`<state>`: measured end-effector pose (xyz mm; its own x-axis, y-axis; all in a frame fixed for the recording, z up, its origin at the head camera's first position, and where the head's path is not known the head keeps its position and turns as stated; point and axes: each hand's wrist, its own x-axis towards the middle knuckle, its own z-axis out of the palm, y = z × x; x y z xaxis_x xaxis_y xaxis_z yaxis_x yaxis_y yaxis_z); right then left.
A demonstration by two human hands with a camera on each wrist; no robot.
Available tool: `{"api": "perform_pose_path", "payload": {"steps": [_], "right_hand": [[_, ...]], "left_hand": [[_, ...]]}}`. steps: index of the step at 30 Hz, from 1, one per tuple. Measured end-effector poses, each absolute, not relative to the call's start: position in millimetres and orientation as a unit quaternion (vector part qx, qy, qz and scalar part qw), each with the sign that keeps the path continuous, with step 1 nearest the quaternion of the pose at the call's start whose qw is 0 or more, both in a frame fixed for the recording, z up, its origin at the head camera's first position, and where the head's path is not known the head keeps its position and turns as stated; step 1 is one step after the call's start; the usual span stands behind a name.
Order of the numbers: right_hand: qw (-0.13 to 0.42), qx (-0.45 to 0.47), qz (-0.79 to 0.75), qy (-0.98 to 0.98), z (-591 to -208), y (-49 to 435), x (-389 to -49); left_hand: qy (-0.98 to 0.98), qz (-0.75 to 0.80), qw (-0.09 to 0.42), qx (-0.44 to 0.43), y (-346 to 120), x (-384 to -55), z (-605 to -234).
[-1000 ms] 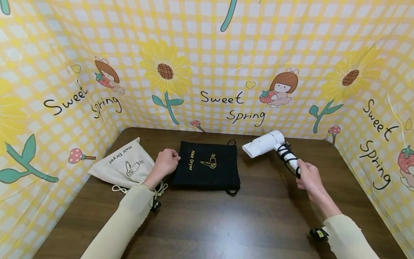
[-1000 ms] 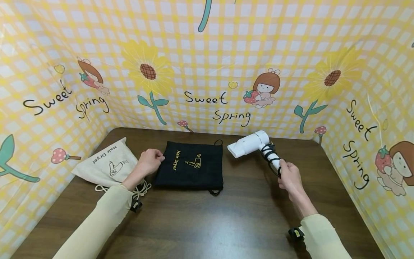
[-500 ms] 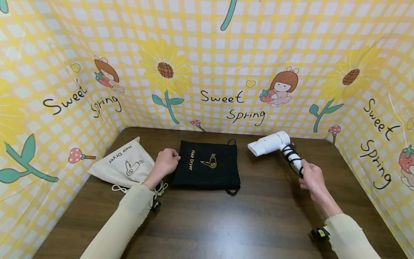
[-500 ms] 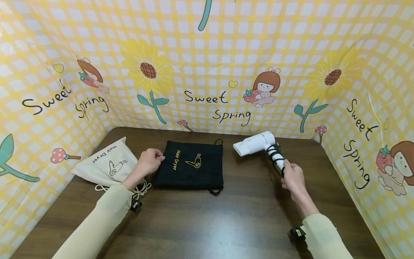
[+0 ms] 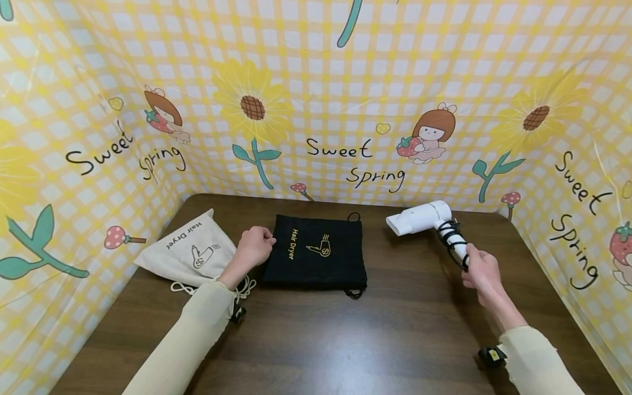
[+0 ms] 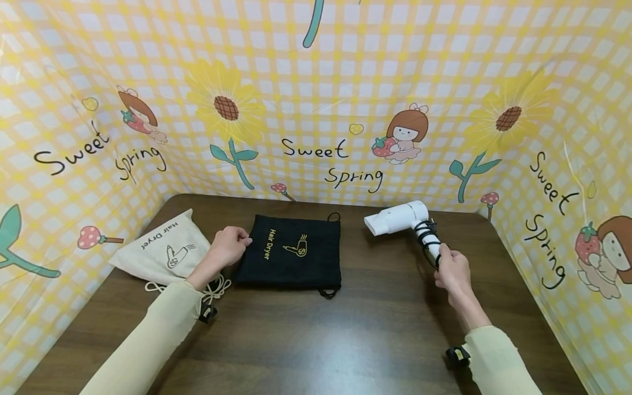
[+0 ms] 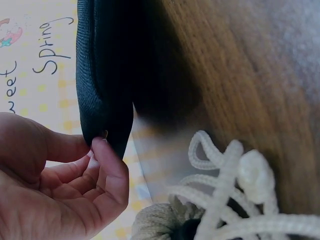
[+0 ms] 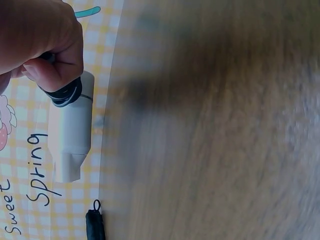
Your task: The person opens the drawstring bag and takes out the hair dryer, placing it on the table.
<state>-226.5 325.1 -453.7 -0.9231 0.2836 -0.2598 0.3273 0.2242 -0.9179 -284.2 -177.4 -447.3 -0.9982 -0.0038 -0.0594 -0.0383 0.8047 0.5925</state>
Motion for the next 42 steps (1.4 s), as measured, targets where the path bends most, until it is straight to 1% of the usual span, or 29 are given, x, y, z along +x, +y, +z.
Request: {"api": "perform_pose_path", "payload": {"steps": [5,19,42], "right_hand": [[0.016,0.206,-0.584,0.785,-454,330,-227],[-0.014,0.233,-0.585,0.776,-454,334,-228],[-0.03,0.27,-0.581,0.767,-457,349,-232]], "left_hand": [[0.95,0.311,0.028,-0.013,-177,-284,-447],[0.949,0.312,0.031,-0.011,-177,-284,-446],[0.95,0.309,0.035,-0.013,-177,-286,-448]]}}
